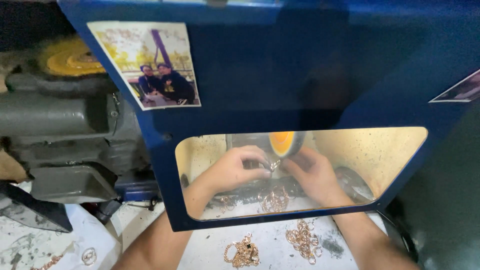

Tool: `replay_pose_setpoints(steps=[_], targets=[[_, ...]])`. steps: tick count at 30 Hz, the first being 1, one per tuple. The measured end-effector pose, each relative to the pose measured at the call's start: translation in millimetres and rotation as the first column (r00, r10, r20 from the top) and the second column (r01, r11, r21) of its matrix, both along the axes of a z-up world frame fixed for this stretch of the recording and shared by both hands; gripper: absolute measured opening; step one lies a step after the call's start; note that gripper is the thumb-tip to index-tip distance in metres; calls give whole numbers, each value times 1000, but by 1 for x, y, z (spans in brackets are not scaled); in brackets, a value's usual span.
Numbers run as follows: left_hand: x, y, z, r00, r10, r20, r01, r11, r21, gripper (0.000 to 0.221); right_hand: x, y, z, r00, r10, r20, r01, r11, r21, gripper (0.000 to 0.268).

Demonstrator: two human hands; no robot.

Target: Polishing a small jewelry item using a rotating polishing wheel inside a protective box.

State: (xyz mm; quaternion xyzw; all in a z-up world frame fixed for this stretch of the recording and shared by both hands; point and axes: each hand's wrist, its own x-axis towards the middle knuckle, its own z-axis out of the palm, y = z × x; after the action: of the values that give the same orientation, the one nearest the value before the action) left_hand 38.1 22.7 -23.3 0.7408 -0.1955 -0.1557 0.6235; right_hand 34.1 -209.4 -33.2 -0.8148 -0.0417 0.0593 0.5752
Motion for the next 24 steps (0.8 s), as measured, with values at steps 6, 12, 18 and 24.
replay_pose_setpoints(steps=[6,12,18,24], targets=[[-2,-16,-3,990,102,94,-106,994,39,11,-5,-4,13,972,164,-165,-176,983,-59,43],[-9,-26,4,958,168,233,-202,971,131,9,-3,-8,-13,986,154,-59,-154,988,4,38],[-1,-15,2,952,256,167,-267,963,47,21,-4,-9,6,989,143,34,-138,984,-110,28],[-4,-15,11,980,110,164,-108,994,-23,13,-3,-11,20,978,197,64,-185,970,-159,23]])
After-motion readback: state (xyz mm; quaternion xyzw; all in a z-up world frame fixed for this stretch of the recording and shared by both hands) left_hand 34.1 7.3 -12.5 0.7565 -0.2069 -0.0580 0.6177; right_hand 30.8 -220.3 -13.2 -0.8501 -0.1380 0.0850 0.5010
